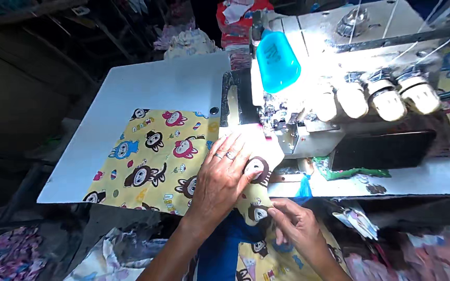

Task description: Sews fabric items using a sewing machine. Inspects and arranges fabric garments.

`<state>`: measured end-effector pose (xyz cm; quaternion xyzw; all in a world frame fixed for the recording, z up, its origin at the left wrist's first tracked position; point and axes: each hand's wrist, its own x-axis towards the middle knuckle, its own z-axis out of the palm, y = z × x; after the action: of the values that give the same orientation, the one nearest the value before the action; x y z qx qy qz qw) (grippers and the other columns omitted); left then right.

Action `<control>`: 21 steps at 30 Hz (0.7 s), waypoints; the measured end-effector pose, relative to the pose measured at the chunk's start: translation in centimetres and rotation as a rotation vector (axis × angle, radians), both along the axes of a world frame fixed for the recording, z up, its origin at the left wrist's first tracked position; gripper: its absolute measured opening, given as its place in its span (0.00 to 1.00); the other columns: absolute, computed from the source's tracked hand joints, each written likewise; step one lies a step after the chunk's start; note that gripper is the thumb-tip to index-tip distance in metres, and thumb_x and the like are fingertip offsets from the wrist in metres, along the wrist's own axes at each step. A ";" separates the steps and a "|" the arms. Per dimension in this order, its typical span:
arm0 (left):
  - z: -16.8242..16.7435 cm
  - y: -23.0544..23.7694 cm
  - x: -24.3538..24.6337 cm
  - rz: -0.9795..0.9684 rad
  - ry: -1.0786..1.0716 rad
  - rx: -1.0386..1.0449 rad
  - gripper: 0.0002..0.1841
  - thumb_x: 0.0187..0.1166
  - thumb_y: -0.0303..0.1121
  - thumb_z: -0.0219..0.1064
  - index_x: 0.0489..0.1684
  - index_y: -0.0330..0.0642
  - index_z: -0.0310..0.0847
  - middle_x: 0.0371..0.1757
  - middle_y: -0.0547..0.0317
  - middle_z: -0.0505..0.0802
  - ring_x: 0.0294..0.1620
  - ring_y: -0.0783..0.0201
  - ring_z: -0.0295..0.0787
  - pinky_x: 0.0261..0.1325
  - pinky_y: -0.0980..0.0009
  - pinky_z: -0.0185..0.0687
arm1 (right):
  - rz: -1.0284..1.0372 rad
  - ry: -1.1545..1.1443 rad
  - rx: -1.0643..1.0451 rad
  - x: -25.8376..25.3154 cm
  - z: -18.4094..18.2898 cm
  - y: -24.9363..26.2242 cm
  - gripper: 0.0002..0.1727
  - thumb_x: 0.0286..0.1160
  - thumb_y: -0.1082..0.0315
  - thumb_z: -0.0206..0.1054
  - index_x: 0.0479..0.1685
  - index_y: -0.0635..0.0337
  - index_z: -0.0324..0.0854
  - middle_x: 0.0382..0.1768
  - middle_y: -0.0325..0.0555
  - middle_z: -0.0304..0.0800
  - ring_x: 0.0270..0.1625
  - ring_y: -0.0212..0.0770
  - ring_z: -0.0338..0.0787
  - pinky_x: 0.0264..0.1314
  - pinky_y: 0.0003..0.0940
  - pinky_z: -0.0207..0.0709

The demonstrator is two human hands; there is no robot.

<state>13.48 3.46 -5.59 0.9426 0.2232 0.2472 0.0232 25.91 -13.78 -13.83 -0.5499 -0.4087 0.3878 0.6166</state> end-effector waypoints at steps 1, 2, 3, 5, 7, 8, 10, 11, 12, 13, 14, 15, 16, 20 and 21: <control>0.1 0.3 0.0 -0.021 0.001 -0.009 0.29 0.91 0.52 0.51 0.76 0.39 0.81 0.81 0.52 0.82 0.87 0.54 0.70 0.89 0.53 0.60 | 0.003 -0.065 -0.005 0.3 -0.2 -0.5 0.10 0.84 0.69 0.64 0.51 0.64 0.88 0.34 0.37 0.92 0.18 0.21 0.82 0.19 0.17 0.80; 0.1 0.4 -0.2 -0.047 -0.010 -0.038 0.29 0.91 0.53 0.51 0.77 0.40 0.80 0.82 0.53 0.81 0.88 0.54 0.69 0.90 0.52 0.59 | -0.006 -0.156 0.006 0.7 -0.5 -1.0 0.10 0.84 0.68 0.65 0.50 0.64 0.89 0.38 0.39 0.92 0.22 0.21 0.84 0.23 0.16 0.82; 0.1 0.6 -0.5 -0.077 -0.034 -0.092 0.29 0.91 0.53 0.50 0.78 0.42 0.80 0.84 0.54 0.79 0.89 0.55 0.67 0.91 0.51 0.58 | -0.034 -0.272 0.024 1.4 -0.6 -1.5 0.11 0.84 0.66 0.65 0.49 0.62 0.90 0.42 0.39 0.92 0.28 0.22 0.87 0.30 0.15 0.84; 0.1 1.1 -1.7 -0.097 -0.110 -0.198 0.29 0.91 0.53 0.50 0.78 0.44 0.79 0.85 0.54 0.77 0.90 0.54 0.65 0.90 0.49 0.60 | -0.138 -0.513 0.051 3.4 -0.3 -2.6 0.12 0.84 0.64 0.65 0.48 0.59 0.92 0.48 0.40 0.94 0.47 0.24 0.92 0.52 0.18 0.85; 0.1 2.7 -3.8 -0.026 -0.159 -0.257 0.29 0.92 0.53 0.49 0.80 0.43 0.77 0.88 0.52 0.74 0.90 0.52 0.64 0.87 0.47 0.63 | -0.284 -0.713 0.062 6.3 1.0 -3.5 0.12 0.83 0.64 0.66 0.48 0.59 0.93 0.50 0.43 0.95 0.56 0.30 0.92 0.62 0.24 0.84; -0.1 4.0 -5.2 0.033 -0.178 -0.276 0.29 0.92 0.51 0.48 0.81 0.42 0.75 0.88 0.49 0.73 0.90 0.49 0.64 0.86 0.44 0.64 | -0.352 -0.809 0.057 8.0 1.9 -3.9 0.12 0.83 0.64 0.65 0.48 0.61 0.93 0.50 0.45 0.95 0.57 0.33 0.92 0.63 0.26 0.84; -1.3 6.7 -8.0 0.184 -0.184 -0.328 0.32 0.93 0.53 0.44 0.84 0.39 0.70 0.88 0.42 0.72 0.89 0.40 0.63 0.84 0.36 0.60 | -0.456 -0.996 0.009 11.6 3.7 -4.4 0.13 0.84 0.65 0.63 0.51 0.62 0.92 0.52 0.50 0.94 0.53 0.38 0.93 0.58 0.30 0.86; -2.2 8.0 -9.3 0.248 -0.163 -0.372 0.34 0.93 0.54 0.41 0.86 0.38 0.67 0.87 0.38 0.70 0.89 0.36 0.62 0.84 0.32 0.57 | -0.495 -1.071 -0.018 13.3 4.4 -4.4 0.13 0.84 0.66 0.63 0.52 0.62 0.92 0.51 0.53 0.93 0.48 0.41 0.93 0.52 0.33 0.87; -3.3 9.0 -10.3 0.295 -0.151 -0.422 0.36 0.92 0.57 0.38 0.88 0.39 0.65 0.87 0.35 0.70 0.88 0.34 0.62 0.83 0.31 0.55 | -0.511 -1.126 -0.054 15.0 5.0 -4.2 0.14 0.85 0.66 0.62 0.54 0.62 0.91 0.50 0.54 0.92 0.44 0.44 0.93 0.47 0.37 0.88; -4.4 9.7 -11.0 0.318 -0.159 -0.463 0.38 0.91 0.59 0.37 0.88 0.38 0.65 0.86 0.34 0.71 0.87 0.33 0.63 0.83 0.31 0.55 | -0.508 -1.164 -0.094 16.4 5.4 -3.9 0.14 0.86 0.66 0.62 0.58 0.62 0.89 0.48 0.55 0.90 0.41 0.46 0.91 0.44 0.41 0.87; -5.4 10.1 -11.5 0.320 -0.184 -0.486 0.38 0.91 0.60 0.37 0.86 0.37 0.67 0.85 0.35 0.73 0.87 0.35 0.64 0.84 0.33 0.56 | -0.485 -1.189 -0.143 17.6 5.9 -3.5 0.15 0.86 0.66 0.62 0.62 0.61 0.88 0.47 0.56 0.89 0.40 0.50 0.91 0.43 0.48 0.86; -6.0 10.3 -11.7 0.315 -0.223 -0.494 0.37 0.92 0.58 0.39 0.83 0.35 0.71 0.84 0.37 0.74 0.87 0.37 0.66 0.84 0.35 0.57 | -0.452 -1.202 -0.194 18.5 6.3 -2.9 0.16 0.87 0.66 0.62 0.65 0.60 0.87 0.49 0.57 0.92 0.42 0.54 0.93 0.46 0.54 0.86; -6.2 10.3 -11.8 0.305 -0.264 -0.509 0.37 0.92 0.57 0.39 0.82 0.34 0.72 0.84 0.37 0.76 0.86 0.39 0.67 0.85 0.38 0.58 | -0.415 -1.200 -0.234 19.2 6.6 -2.4 0.16 0.87 0.65 0.62 0.67 0.58 0.86 0.50 0.58 0.93 0.44 0.56 0.94 0.49 0.58 0.85; -6.5 10.1 -11.8 0.305 -0.339 -0.516 0.34 0.93 0.54 0.40 0.78 0.33 0.75 0.80 0.37 0.79 0.83 0.40 0.72 0.84 0.39 0.61 | -0.308 -1.175 -0.351 20.2 7.5 -0.6 0.17 0.89 0.59 0.60 0.66 0.55 0.86 0.39 0.56 0.92 0.38 0.55 0.92 0.47 0.59 0.83; -6.6 10.2 -11.8 0.299 -0.331 -0.507 0.34 0.93 0.54 0.39 0.78 0.33 0.75 0.79 0.36 0.80 0.83 0.39 0.72 0.83 0.38 0.61 | -0.308 -1.180 -0.367 20.2 7.8 -0.3 0.16 0.89 0.58 0.61 0.63 0.55 0.87 0.38 0.56 0.92 0.38 0.56 0.91 0.47 0.60 0.82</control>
<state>1.67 13.62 -12.15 0.8107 0.4066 0.3344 0.2562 46.09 -14.09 -6.03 -0.8202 -0.5228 -0.0097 0.2319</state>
